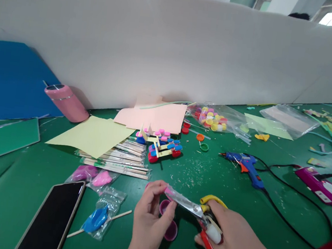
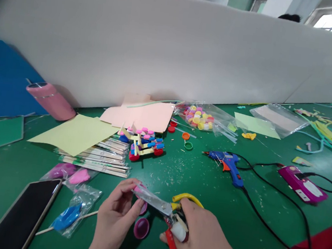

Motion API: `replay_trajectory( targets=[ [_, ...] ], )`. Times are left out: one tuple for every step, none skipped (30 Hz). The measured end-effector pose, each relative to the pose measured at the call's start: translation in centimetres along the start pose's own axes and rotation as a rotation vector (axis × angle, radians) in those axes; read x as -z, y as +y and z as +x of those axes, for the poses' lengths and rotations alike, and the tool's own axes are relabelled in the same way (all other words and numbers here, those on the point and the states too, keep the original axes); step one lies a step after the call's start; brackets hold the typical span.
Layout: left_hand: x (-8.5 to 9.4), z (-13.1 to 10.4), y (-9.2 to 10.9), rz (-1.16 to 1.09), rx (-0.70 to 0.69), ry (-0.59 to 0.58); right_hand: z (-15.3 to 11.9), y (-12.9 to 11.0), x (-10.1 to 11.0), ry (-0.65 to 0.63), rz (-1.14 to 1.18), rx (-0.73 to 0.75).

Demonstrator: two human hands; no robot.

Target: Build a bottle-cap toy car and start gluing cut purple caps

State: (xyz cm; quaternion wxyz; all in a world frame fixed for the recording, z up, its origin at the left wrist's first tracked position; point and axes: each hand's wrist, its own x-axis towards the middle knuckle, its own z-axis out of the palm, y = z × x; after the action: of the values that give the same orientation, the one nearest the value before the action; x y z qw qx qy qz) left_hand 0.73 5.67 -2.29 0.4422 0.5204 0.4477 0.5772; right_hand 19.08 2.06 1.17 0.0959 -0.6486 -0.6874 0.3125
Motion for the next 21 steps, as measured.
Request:
replay_trajectory(
  targets=[
    [0.0,0.0,0.0,0.005,-0.008,-0.004,-0.1,0.0,0.0,-0.025,0.023,0.000],
    [0.0,0.0,0.0,0.014,-0.016,-0.006,-0.1,0.0,0.0,-0.056,0.054,-0.001],
    [0.0,0.0,0.1,0.027,-0.024,-0.006,-0.1,0.0,0.0,-0.090,0.093,-0.002],
    [0.0,0.0,0.1,0.043,-0.035,-0.006,-0.1,0.1,0.0,-0.126,0.139,0.002],
    [0.0,-0.1,0.1,0.063,-0.048,-0.005,0.0,0.2,-0.1,-0.159,0.186,0.008],
    [0.0,-0.1,0.1,0.084,-0.062,-0.004,0.1,0.3,-0.1,-0.182,0.229,0.017],
    [0.0,-0.2,0.1,0.104,-0.074,-0.003,0.3,0.5,-0.1,-0.189,0.260,0.025],
    [0.1,-0.3,0.1,0.120,-0.081,-0.002,0.4,0.6,-0.1,-0.185,0.274,0.033],
    [0.0,-0.3,0.1,0.128,-0.082,-0.004,0.5,0.7,-0.1,-0.170,0.272,0.038],
    [0.0,-0.3,0.1,0.128,-0.076,-0.003,0.5,0.9,0.1,-0.145,0.255,0.041],
    [0.0,-0.3,0.1,0.121,-0.066,0.000,0.5,0.9,0.2,-0.118,0.226,0.042],
    [0.0,-0.2,0.1,0.111,-0.056,0.005,0.3,0.9,0.4,-0.094,0.190,0.040],
    [0.0,-0.1,0.1,0.099,-0.049,0.012,0.2,0.9,0.6,-0.078,0.153,0.035],
    [0.0,0.0,0.0,0.092,-0.046,0.020,0.0,0.8,0.8,-0.070,0.118,0.031],
    [0.0,0.1,0.0,0.089,-0.048,0.028,-0.2,0.7,0.9,-0.066,0.084,0.025],
    [0.0,0.2,-0.1,0.090,-0.053,0.032,-0.3,0.6,1.0,-0.062,0.051,0.018],
    [0.0,0.2,-0.2,0.096,-0.059,0.034,-0.4,0.4,1.0,-0.053,0.021,0.014],
    [0.0,0.2,-0.3,0.106,-0.061,0.034,-0.5,0.3,0.9,-0.038,-0.009,0.014],
    [0.0,0.1,-0.4,0.117,-0.064,0.034,-0.5,0.2,0.8,-0.018,-0.036,0.016],
    [0.0,0.0,-0.5,0.128,-0.068,0.033,-0.4,0.2,0.7,0.004,-0.057,0.019],
    [0.1,-0.1,-0.6,0.139,-0.074,0.034,-0.4,0.2,0.5,0.019,-0.070,0.025]
  ],
)
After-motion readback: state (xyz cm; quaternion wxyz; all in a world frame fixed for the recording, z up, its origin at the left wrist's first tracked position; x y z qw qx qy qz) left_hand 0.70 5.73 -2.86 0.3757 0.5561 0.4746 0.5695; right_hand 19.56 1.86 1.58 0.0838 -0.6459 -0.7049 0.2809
